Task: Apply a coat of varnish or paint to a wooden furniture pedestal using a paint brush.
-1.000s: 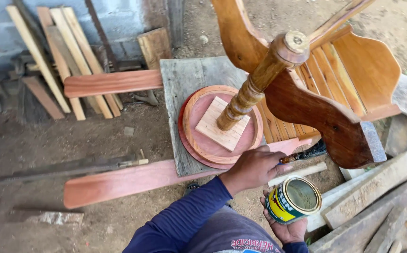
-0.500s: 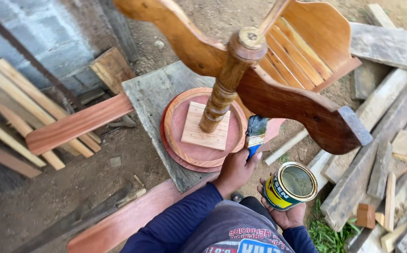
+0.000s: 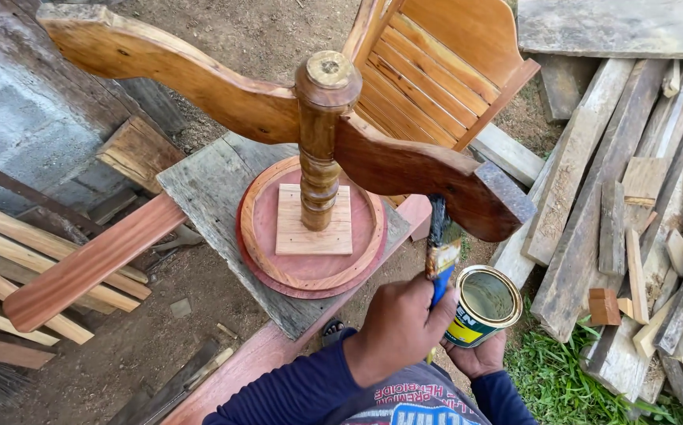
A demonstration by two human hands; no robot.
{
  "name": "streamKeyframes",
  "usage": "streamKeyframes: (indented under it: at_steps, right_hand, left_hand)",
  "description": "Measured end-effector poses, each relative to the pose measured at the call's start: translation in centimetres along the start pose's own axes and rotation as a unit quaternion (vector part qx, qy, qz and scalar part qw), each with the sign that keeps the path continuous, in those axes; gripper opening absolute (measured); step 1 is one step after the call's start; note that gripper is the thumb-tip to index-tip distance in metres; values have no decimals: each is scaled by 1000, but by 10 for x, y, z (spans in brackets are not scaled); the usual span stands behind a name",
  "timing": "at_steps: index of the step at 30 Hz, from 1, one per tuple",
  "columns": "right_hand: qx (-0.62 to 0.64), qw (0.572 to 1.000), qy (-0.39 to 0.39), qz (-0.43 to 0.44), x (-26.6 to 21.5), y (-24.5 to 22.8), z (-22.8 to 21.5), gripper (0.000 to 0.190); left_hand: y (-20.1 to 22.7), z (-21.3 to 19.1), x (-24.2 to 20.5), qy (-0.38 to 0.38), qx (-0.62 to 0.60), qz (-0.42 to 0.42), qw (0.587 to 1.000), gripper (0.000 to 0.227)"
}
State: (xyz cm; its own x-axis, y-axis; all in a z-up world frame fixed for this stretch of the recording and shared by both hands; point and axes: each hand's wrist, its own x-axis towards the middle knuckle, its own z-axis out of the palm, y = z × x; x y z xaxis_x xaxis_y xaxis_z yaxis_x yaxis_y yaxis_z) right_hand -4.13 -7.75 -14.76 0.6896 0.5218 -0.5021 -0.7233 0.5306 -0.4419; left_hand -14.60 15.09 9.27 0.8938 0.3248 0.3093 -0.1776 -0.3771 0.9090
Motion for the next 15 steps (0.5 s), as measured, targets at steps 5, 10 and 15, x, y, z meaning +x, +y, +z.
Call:
streamKeyframes:
  at_steps: [5,10,15]
  right_hand:
    - [16,1000,-1,13,-1,-2,3,66]
    - [-84,989,-113,42,-23,-13,21,75]
    - [-70,992,-63,80,12,-17,6,75]
  left_hand:
    - [11,9,-18,-22,80,60,995,27]
    - [34,13,-27,-172,116,128,970,27]
    - [27,-3,-28,-133,91,124,979,39]
